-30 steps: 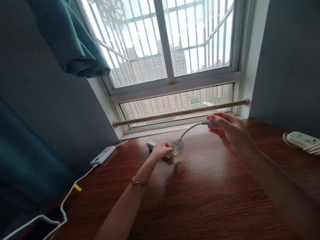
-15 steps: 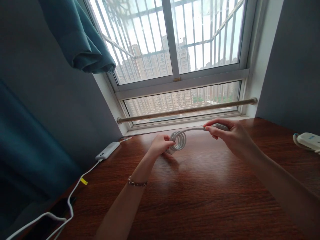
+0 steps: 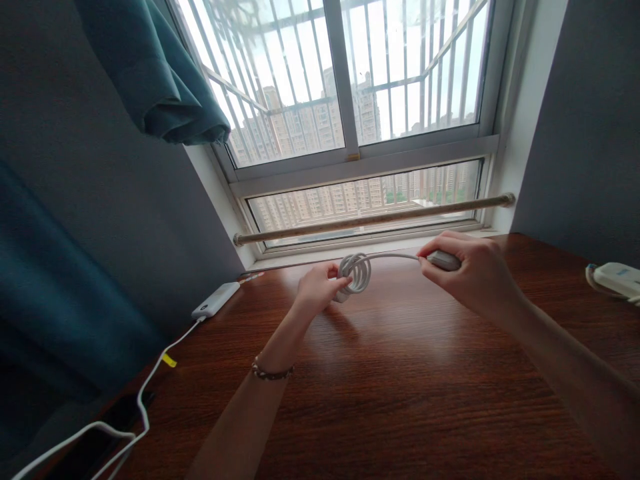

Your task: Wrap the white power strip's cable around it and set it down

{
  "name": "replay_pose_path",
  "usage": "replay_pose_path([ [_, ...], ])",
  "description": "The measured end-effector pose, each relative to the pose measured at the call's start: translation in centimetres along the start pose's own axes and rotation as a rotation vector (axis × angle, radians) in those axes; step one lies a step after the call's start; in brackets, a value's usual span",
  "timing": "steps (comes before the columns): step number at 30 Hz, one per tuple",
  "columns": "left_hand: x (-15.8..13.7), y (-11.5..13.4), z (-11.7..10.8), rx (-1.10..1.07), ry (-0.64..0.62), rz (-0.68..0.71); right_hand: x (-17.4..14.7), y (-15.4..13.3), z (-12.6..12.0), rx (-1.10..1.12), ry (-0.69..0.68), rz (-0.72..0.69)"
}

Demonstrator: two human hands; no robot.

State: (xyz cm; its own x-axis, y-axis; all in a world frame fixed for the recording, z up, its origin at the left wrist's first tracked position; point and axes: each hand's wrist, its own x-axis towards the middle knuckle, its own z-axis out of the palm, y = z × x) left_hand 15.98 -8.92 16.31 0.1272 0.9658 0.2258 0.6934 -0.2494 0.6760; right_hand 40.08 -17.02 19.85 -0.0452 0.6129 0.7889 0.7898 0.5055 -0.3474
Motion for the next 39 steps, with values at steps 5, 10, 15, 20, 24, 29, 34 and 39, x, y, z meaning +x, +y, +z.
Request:
replay_pose_path([
  [5, -0.8, 1.0, 0.2, 0.261, 0.083, 0.082, -0.1, -0.4, -0.4, 0.019, -0.099, 0.034],
  [10, -0.8, 1.0, 0.4, 0.294, 0.109, 0.083, 0.1, -0.5, -0.7, 0.124, -0.294, 0.098],
  [15, -1.2, 1.4, 0.6, 0.376, 0.138, 0.1, 0.0, -0.4, -0.2, 0.242, -0.475, 0.144],
  [20, -1.9, 2.0, 0.7, 0.473, 0.109, 0.134, 0.0, -0.2, 0.6, 0.265, -0.447, 0.163],
  [24, -2.1, 2.0, 1.0, 0.493, 0.064, 0.118, 0.2, 0.2, 0.5, 0.326, -0.368, 0.211],
  [29, -2.1, 1.5, 1.5, 0.393, 0.044, 0.191, 0.5, 0.5, -0.1, 0.477, -0.194, 0.295],
  [34, -1.6, 1.2, 1.9, 0.311, 0.02, 0.206, 0.7, 0.7, -0.1, 0.741, -0.108, 0.373],
  [39, -1.5, 1.4, 2.1, 0.264, 0.008, 0.221, 0.7, 1.0, 0.5, 0.891, -0.181, 0.456],
])
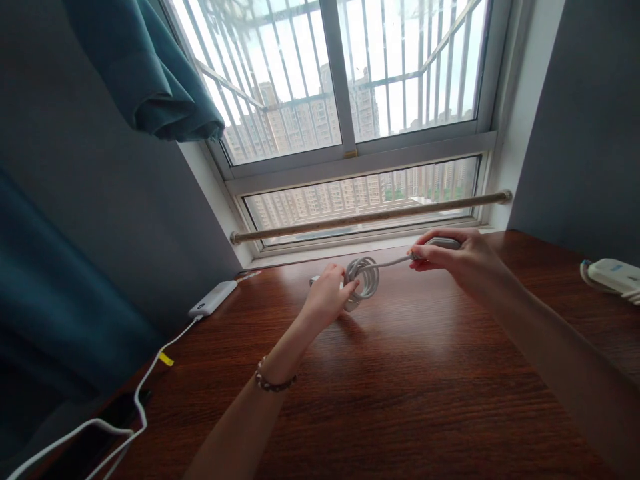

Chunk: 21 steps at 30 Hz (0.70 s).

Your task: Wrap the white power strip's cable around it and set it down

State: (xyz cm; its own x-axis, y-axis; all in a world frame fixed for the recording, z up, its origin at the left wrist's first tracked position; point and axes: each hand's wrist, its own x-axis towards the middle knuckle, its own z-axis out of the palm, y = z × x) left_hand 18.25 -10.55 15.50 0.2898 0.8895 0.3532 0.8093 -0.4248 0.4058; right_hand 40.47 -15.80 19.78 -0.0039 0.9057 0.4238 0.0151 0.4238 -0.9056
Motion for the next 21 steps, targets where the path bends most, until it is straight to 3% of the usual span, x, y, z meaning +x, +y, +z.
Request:
replay_pose_path([
  [5, -0.2, 0.2, -0.1, -0.029, 0.011, 0.018, 0.3, 0.9, 1.0, 0.062, -0.056, 0.063],
  [10, -0.3, 0.4, -0.4, -0.094, 0.062, 0.018, 0.6, 3.0, 1.9, 0.004, -0.052, -0.007],
  [15, -0.7, 1.0, 0.1, -0.289, 0.016, 0.091, 0.2, 6.4, 4.1, -0.26, -0.17, -0.188],
  [18, -0.9, 1.1, 0.7, -0.441, -0.074, 0.056, -0.6, 7.7, 5.2, -0.494, -0.04, -0.349],
  [21, -0.7, 1.0, 1.1, -0.558, -0.157, -0.075, -0.9, 8.0, 5.3, -0.704, 0.031, -0.434],
])
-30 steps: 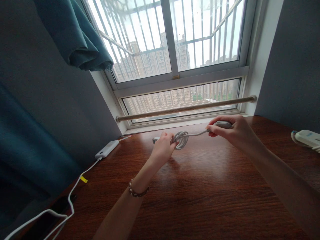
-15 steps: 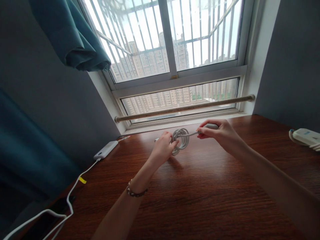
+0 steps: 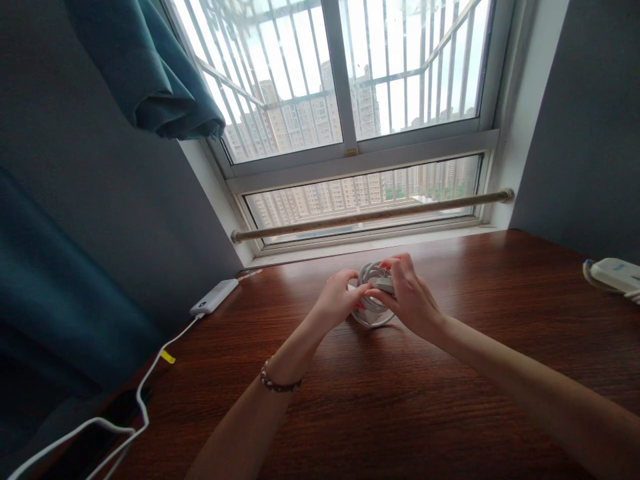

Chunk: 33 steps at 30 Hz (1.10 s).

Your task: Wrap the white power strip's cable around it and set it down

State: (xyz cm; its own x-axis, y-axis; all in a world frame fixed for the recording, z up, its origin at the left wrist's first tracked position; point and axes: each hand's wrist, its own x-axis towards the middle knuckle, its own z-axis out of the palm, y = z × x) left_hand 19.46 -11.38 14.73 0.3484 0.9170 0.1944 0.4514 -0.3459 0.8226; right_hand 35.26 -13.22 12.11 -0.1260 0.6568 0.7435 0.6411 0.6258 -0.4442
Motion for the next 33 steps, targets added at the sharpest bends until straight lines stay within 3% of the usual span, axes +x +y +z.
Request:
replay_pose_path([
  [3, 0.3, 0.0, -0.1, -0.109, -0.001, -0.084, 0.5, 0.2, -0.8, -0.023, -0.012, -0.01],
  [10, 0.3, 1.2, -0.9, -0.304, -0.064, -0.232, 2.0, 0.8, -2.6, 0.285, -0.144, 0.009],
  [15, -0.2, 2.0, -1.1, -0.377, -0.094, -0.192, 1.8, 1.2, -2.3, 0.019, -0.064, -0.1],
  [20, -0.6, 2.1, -0.9, -0.443, -0.124, -0.211, 1.6, 1.3, -1.9, -0.11, -0.065, -0.085],
  [25, -0.3, 1.2, -1.1, -0.509, -0.161, -0.27, 1.8, 1.3, -2.1, -0.083, -0.115, -0.125],
  [28, 0.0, 0.8, -1.5, -0.552, -0.209, -0.282, 1.7, 0.8, -2.1, -0.018, 0.009, -0.109],
  [31, 0.4, 0.5, -1.8, -0.657, -0.151, -0.331, 0.8, -0.2, -1.4, 0.025, 0.137, -0.025],
  [33, 0.6, 0.4, -1.8, -0.769, -0.08, -0.364, -0.3, -0.9, -0.2, 0.028, 0.033, 0.0],
])
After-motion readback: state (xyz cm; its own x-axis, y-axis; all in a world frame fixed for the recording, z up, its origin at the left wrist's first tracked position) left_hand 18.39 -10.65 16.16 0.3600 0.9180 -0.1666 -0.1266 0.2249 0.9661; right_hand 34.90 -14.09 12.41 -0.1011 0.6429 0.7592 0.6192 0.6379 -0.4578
